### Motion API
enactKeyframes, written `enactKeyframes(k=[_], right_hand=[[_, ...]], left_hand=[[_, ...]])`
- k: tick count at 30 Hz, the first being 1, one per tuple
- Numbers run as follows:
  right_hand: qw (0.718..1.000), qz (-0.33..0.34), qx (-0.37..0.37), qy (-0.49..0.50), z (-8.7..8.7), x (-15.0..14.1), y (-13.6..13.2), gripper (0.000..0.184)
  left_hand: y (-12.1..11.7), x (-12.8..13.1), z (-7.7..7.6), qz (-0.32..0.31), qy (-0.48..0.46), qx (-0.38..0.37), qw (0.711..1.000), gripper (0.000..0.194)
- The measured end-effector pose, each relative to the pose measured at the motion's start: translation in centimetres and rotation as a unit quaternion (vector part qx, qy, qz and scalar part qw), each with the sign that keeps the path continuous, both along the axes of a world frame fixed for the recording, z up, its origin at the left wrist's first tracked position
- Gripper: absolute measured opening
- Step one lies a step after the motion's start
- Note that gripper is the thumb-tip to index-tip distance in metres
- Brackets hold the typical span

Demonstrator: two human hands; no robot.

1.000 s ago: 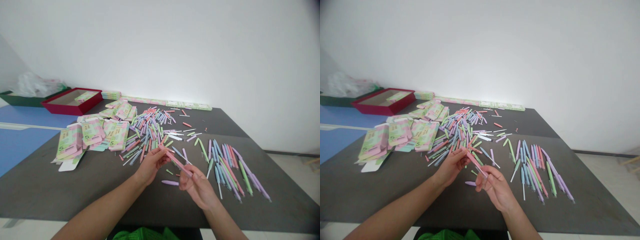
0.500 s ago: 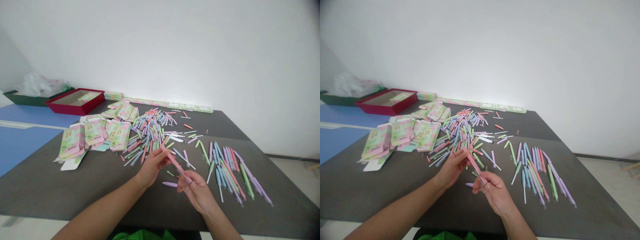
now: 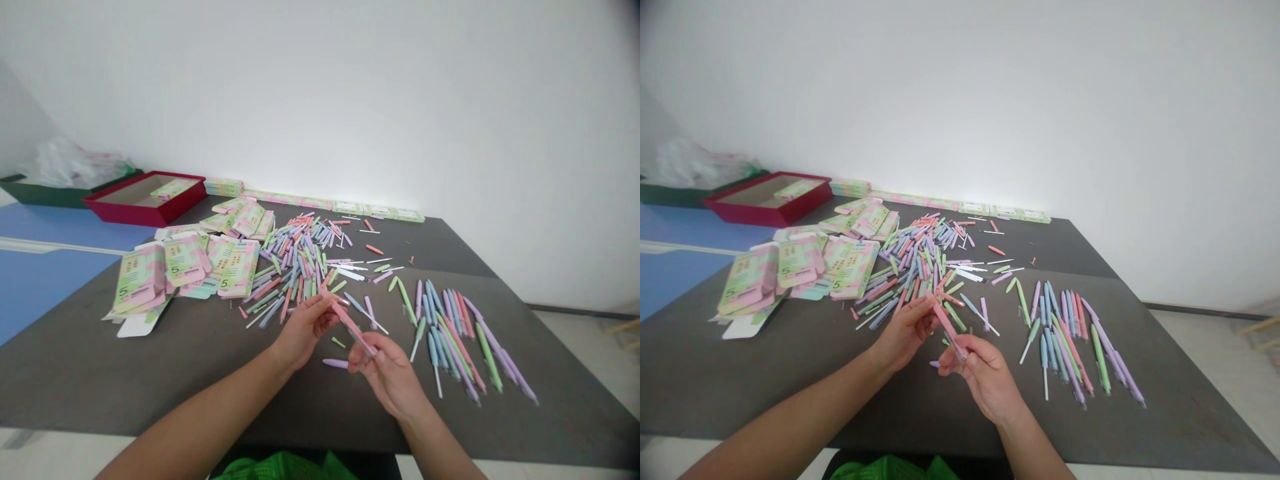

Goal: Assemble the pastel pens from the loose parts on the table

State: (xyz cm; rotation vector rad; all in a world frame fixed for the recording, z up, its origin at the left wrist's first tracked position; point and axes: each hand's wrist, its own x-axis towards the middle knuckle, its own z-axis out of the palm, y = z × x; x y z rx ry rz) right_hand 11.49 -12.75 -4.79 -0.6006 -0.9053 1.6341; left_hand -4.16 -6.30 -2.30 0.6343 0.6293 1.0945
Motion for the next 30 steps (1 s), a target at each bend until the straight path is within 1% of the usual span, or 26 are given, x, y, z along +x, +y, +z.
enactKeyframes(k=[3, 5, 8, 10, 12, 13, 15, 16, 17, 18, 20, 21, 22, 23, 24, 25, 27, 29, 30], right_hand=[[1.0, -0.011, 0.025, -0.007, -0.1, -0.6, 0.1, 0.022], [0.999, -0.018, 0.028, -0.007, -0.1, -0.8, 0.1, 0.024], [1.0, -0.023, 0.02, 0.001, 0.0, -0.7, 0.0, 0.025], [1.0, -0.021, 0.015, -0.001, 0.0, -0.5, -0.1, 0.023], [0.999, -0.026, 0.005, -0.018, -0.1, -0.2, -0.2, 0.021], [0.999, -0.035, 0.002, -0.034, -0.2, -0.1, -0.2, 0.023], [0.993, -0.063, 0.012, -0.098, -0.4, 0.3, 0.0, 0.03], [0.984, -0.082, 0.027, -0.154, -0.5, 0.5, 0.1, 0.034], [0.968, -0.104, 0.049, -0.223, -0.5, 0.7, 0.3, 0.037], [0.943, -0.128, 0.075, -0.298, -0.6, 0.8, 0.5, 0.04], [0.88, -0.181, 0.121, -0.423, -0.6, 1.1, 0.8, 0.039], [0.852, -0.205, 0.136, -0.462, -0.6, 1.2, 0.9, 0.036], [0.834, -0.222, 0.143, -0.485, -0.6, 1.2, 0.9, 0.033], [0.826, -0.227, 0.143, -0.495, -0.5, 1.2, 0.9, 0.03], [0.829, -0.219, 0.138, -0.496, -0.4, 1.1, 0.8, 0.027], [0.841, -0.197, 0.126, -0.487, -0.3, 1.0, 0.7, 0.025], [0.887, -0.133, 0.08, -0.435, 0.1, 0.7, 0.3, 0.026], [0.94, -0.075, 0.008, -0.334, 0.4, 0.2, -0.1, 0.03], [0.96, -0.048, -0.031, -0.273, 0.5, 0.0, -0.2, 0.032]], left_hand=[[0.1, 0.0, 0.0, 0.007, 0.004, 0.002, 1.0, 0.019], [0.1, -0.1, 0.1, 0.016, 0.009, 0.007, 1.0, 0.018], [0.1, -0.3, 0.4, 0.034, 0.023, 0.037, 0.998, 0.017], [0.1, -0.4, 0.7, 0.055, 0.049, 0.064, 0.995, 0.017], [-0.1, -0.5, 1.0, 0.084, 0.087, 0.092, 0.988, 0.019], [-0.2, -0.6, 1.2, 0.099, 0.109, 0.106, 0.983, 0.019], [-0.5, -0.6, 1.5, 0.119, 0.152, 0.135, 0.972, 0.02], [-0.7, -0.6, 1.7, 0.124, 0.17, 0.147, 0.966, 0.019], [-0.9, -0.5, 1.7, 0.126, 0.185, 0.156, 0.962, 0.018], [-1.0, -0.4, 1.8, 0.126, 0.196, 0.161, 0.959, 0.018], [-1.3, -0.1, 1.7, 0.124, 0.204, 0.159, 0.958, 0.018], [-1.4, 0.0, 1.6, 0.12, 0.203, 0.154, 0.96, 0.019], [-1.4, 0.1, 1.5, 0.115, 0.199, 0.148, 0.962, 0.019], [-1.4, 0.2, 1.4, 0.109, 0.194, 0.143, 0.964, 0.019], [-1.3, 0.2, 1.3, 0.104, 0.19, 0.139, 0.966, 0.019], [-1.3, 0.2, 1.2, 0.098, 0.187, 0.138, 0.968, 0.019], [-1.2, 0.1, 1.2, 0.084, 0.187, 0.142, 0.968, 0.019], [-1.1, -0.1, 1.3, 0.067, 0.189, 0.15, 0.968, 0.02], [-1.1, -0.2, 1.4, 0.058, 0.19, 0.153, 0.968, 0.02]])
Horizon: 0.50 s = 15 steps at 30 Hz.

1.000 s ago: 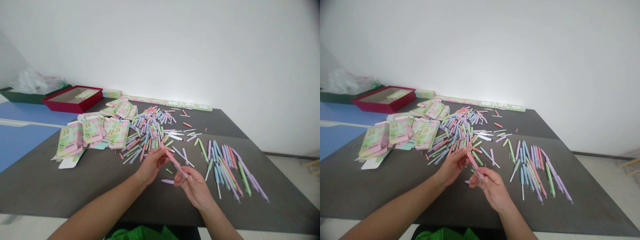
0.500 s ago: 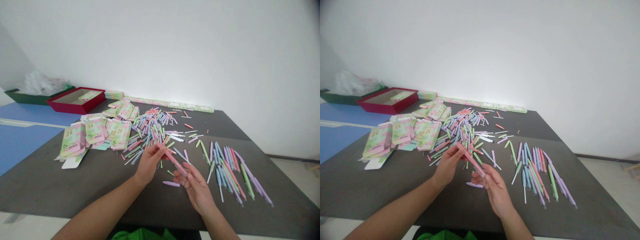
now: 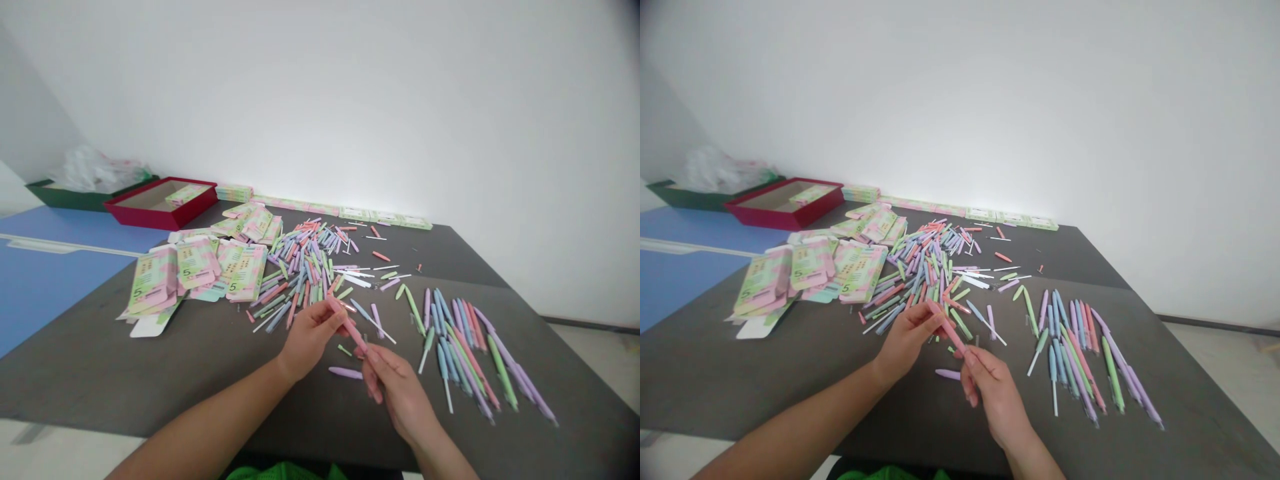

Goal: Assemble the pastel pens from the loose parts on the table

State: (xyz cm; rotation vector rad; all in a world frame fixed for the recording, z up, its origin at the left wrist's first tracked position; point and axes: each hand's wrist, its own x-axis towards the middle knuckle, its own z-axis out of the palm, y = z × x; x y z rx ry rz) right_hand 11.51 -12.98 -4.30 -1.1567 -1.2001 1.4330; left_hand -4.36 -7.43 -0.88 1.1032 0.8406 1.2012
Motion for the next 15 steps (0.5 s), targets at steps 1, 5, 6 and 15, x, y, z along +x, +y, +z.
enactKeyframes(k=[1, 5, 6, 15], right_hand=[[0.997, 0.013, -0.04, 0.064, 0.02, -0.18, -0.13, 0.032], [0.963, 0.061, -0.147, 0.217, -0.3, -0.54, -0.4, 0.027], [0.961, 0.059, -0.149, 0.226, -0.38, -0.57, -0.44, 0.027], [0.996, 0.015, -0.046, 0.069, -0.59, -0.44, -1.03, 0.032]], left_hand=[[-0.02, -0.06, 0.07, -0.008, 0.001, 0.002, 1.0, 0.021], [-0.18, -0.11, 0.24, -0.028, 0.004, 0.013, 1.0, 0.023], [-0.23, -0.07, 0.25, -0.03, 0.008, 0.015, 0.999, 0.023], [-0.75, 0.47, -0.13, 0.001, 0.065, 0.037, 0.997, 0.037]])
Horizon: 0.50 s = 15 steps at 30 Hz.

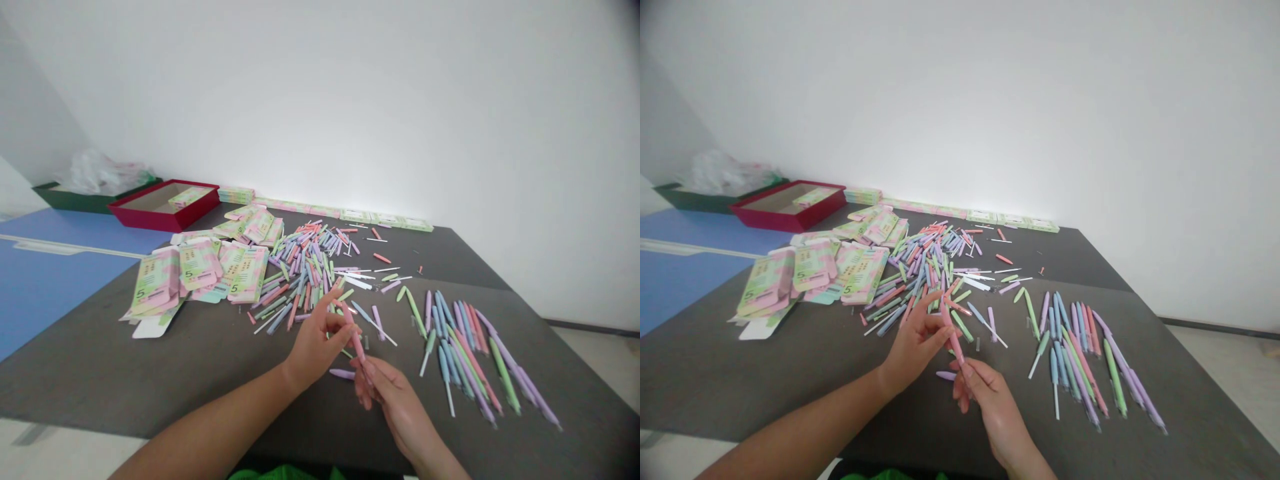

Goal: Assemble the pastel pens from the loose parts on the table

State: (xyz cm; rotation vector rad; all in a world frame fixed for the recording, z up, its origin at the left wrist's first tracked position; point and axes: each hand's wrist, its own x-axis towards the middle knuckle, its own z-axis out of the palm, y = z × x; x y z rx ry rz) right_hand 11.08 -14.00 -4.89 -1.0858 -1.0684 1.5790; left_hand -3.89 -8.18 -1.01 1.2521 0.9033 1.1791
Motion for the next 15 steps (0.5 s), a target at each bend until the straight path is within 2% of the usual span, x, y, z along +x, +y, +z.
enactKeyframes(k=[2, 8, 11, 15], right_hand=[[0.999, -0.007, 0.013, -0.035, -0.2, 0.0, -0.1, 0.031], [0.998, -0.024, 0.018, -0.048, -0.3, -0.1, -0.3, 0.032], [0.998, -0.025, 0.023, -0.055, 0.1, 0.0, -0.5, 0.032], [1.0, -0.025, -0.004, -0.01, 0.8, 0.2, -0.7, 0.035]], left_hand=[[0.1, -0.1, -0.1, 0.007, 0.031, 0.014, 0.999, 0.047], [0.5, -0.3, -0.4, -0.009, 0.077, 0.028, 0.997, 0.047], [0.7, -0.1, -0.7, -0.025, 0.043, 0.004, 0.999, 0.046], [1.3, 0.2, -1.3, -0.024, -0.046, -0.061, 0.997, 0.047]])
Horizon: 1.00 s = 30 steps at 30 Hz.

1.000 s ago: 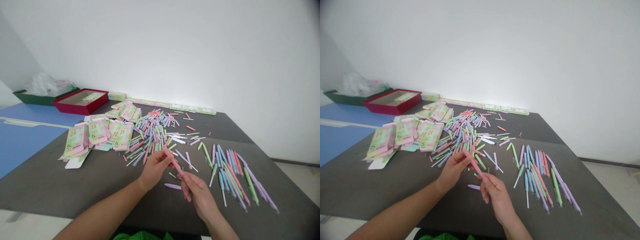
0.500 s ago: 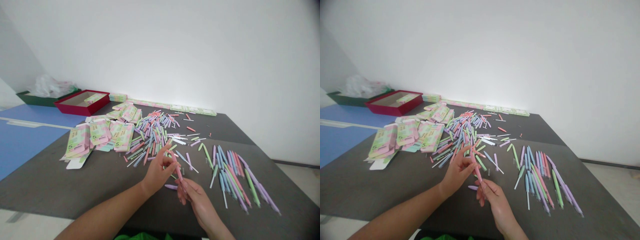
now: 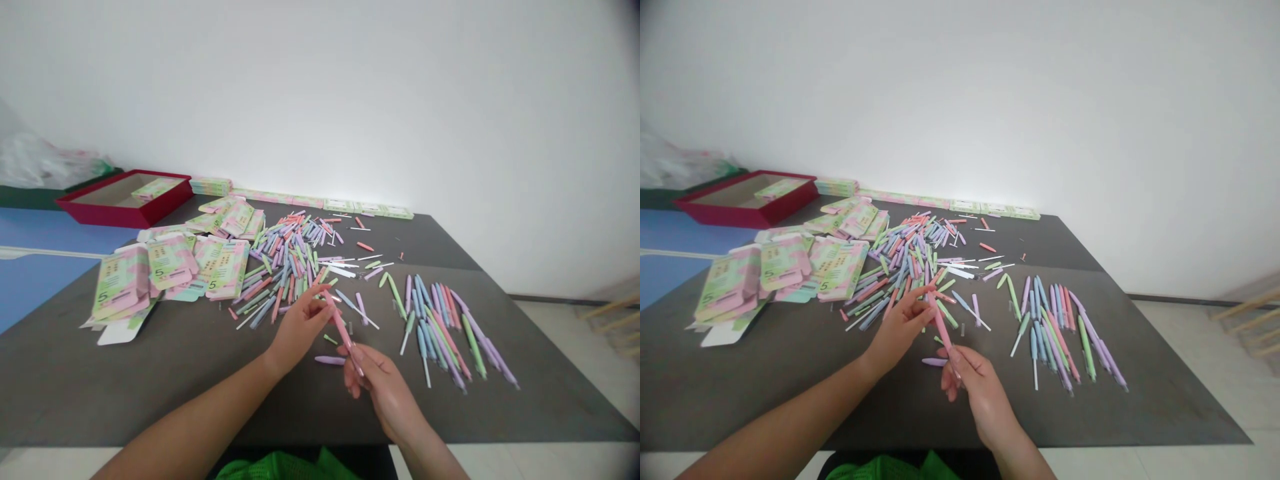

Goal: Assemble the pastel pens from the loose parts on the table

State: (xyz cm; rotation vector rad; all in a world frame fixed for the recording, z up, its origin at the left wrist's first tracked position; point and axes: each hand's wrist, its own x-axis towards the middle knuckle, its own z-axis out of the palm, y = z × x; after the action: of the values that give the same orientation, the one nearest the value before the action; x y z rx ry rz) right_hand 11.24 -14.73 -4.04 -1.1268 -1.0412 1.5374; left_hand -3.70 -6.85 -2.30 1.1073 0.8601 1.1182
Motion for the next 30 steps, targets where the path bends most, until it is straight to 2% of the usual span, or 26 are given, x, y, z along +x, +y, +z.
enactKeyframes(k=[3, 6, 10, 12, 14, 17, 20, 22, 24, 27, 30], right_hand=[[1.0, -0.006, -0.015, 0.01, 0.2, 0.0, 0.0, 0.035], [0.999, -0.012, -0.032, 0.012, 0.2, -0.1, 0.0, 0.034], [0.996, -0.024, -0.05, 0.071, 0.3, 0.2, 0.0, 0.041], [0.996, -0.046, -0.038, 0.063, 0.3, 0.4, 0.1, 0.042], [0.998, -0.067, -0.014, 0.009, 0.1, 0.6, 0.3, 0.04], [0.985, -0.088, 0.044, -0.142, -0.3, 0.8, 0.5, 0.041], [0.931, -0.117, 0.13, -0.32, -0.6, 1.0, 0.7, 0.033], [0.904, -0.118, 0.152, -0.382, -0.4, 1.0, 0.6, 0.029], [0.909, -0.093, 0.134, -0.384, 0.0, 0.9, 0.6, 0.03], [0.938, -0.054, 0.099, -0.329, 0.3, 0.9, 0.5, 0.037], [0.951, -0.046, 0.091, -0.292, -0.2, 1.2, 0.2, 0.036]], left_hand=[[0.3, 0.2, -0.4, -0.015, -0.024, -0.054, 0.998, 0.045], [0.3, 0.2, -0.4, -0.041, -0.014, -0.072, 0.996, 0.028], [0.4, -0.1, -0.2, -0.008, -0.022, -0.066, 0.998, 0.022], [0.6, -0.2, -0.2, 0.015, -0.033, -0.075, 0.997, 0.022], [0.7, -0.2, -0.3, 0.035, -0.035, -0.086, 0.995, 0.023], [0.9, -0.2, -0.7, 0.05, -0.022, -0.091, 0.994, 0.024], [0.8, -0.1, -0.8, 0.044, -0.012, -0.078, 0.996, 0.027], [0.7, -0.1, -0.8, 0.041, -0.017, -0.064, 0.997, 0.025], [0.6, -0.1, -0.5, 0.041, -0.022, -0.05, 0.998, 0.022], [0.5, -0.1, -0.1, 0.04, -0.014, -0.039, 0.998, 0.02], [0.2, 0.2, 0.0, 0.038, 0.012, -0.038, 0.999, 0.02]])
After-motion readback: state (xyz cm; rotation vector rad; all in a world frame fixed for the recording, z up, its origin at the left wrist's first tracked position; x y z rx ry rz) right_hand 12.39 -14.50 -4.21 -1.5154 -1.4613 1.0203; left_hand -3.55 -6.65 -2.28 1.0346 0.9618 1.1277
